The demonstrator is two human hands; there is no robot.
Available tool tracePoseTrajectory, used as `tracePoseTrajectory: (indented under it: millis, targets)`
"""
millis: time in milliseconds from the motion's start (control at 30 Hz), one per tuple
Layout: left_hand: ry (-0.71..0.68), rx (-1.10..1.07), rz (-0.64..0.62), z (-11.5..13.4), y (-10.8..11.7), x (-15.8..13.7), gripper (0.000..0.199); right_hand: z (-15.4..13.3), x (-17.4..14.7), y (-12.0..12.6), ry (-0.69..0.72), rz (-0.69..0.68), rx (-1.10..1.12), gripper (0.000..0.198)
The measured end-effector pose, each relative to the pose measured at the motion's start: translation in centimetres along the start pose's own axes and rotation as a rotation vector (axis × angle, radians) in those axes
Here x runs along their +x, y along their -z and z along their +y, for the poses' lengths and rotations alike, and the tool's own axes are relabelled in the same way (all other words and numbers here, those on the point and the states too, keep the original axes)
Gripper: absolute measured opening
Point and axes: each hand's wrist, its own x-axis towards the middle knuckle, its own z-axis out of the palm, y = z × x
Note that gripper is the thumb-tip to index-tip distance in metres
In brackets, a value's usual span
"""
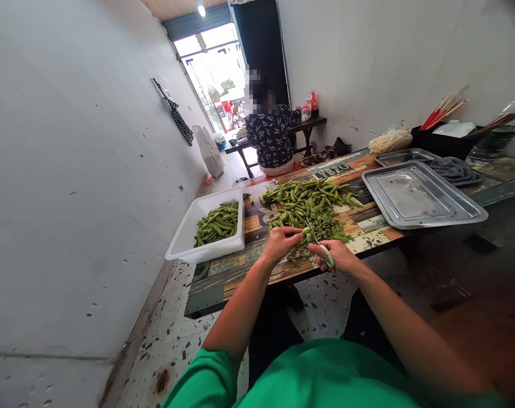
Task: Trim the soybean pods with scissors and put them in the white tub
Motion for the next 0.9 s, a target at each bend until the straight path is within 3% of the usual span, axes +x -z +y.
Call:
tracePoseTrajectory:
  millis: [200, 400, 500, 567, 667, 733, 800, 900]
  targets:
    - [0.013, -0.003, -0.014, 0.2, 0.1, 0.2, 0.029, 0.5, 0.3, 0.1, 0.027, 0.053, -0.047, 0.045]
    - [0.173, -0.471, 0.097, -0.1, 2.2, 1.4, 0.031, 1.2, 0.9, 0.5, 0.041, 0.162, 0.024, 0.048]
    - [0.227, -0.541, 0.102, -0.5, 3.1, 2.0, 0.029, 1.2, 1.0, 0.6, 0.009, 0.148, 0.060, 0.049]
    - [0.216, -0.372, 0.156, -1.0, 3.3, 2.3, 0.018, 1.2, 1.1, 0.5, 0.010, 0.135, 0.070, 0.048]
    - [0.121, 0.173, 0.266, -2.1, 3.2, 2.6, 0.012, 1.2, 1.1, 0.5, 0.018, 0.123, 0.080, 0.048]
    - [0.091, 0.476, 0.251, -2.8, 3.3, 2.7, 0.014, 1.2, 1.1, 0.5, 0.013, 0.123, 0.079, 0.048]
    - [0.101, 0.607, 0.206, -3.3, 3.4, 2.9, 0.017, 1.1, 1.1, 0.5, 0.000, 0.118, 0.075, 0.048]
    - [0.057, 0.558, 0.182, -3.3, 3.5, 2.9, 0.015, 1.1, 1.0, 0.4, -0.009, 0.077, 0.067, 0.047]
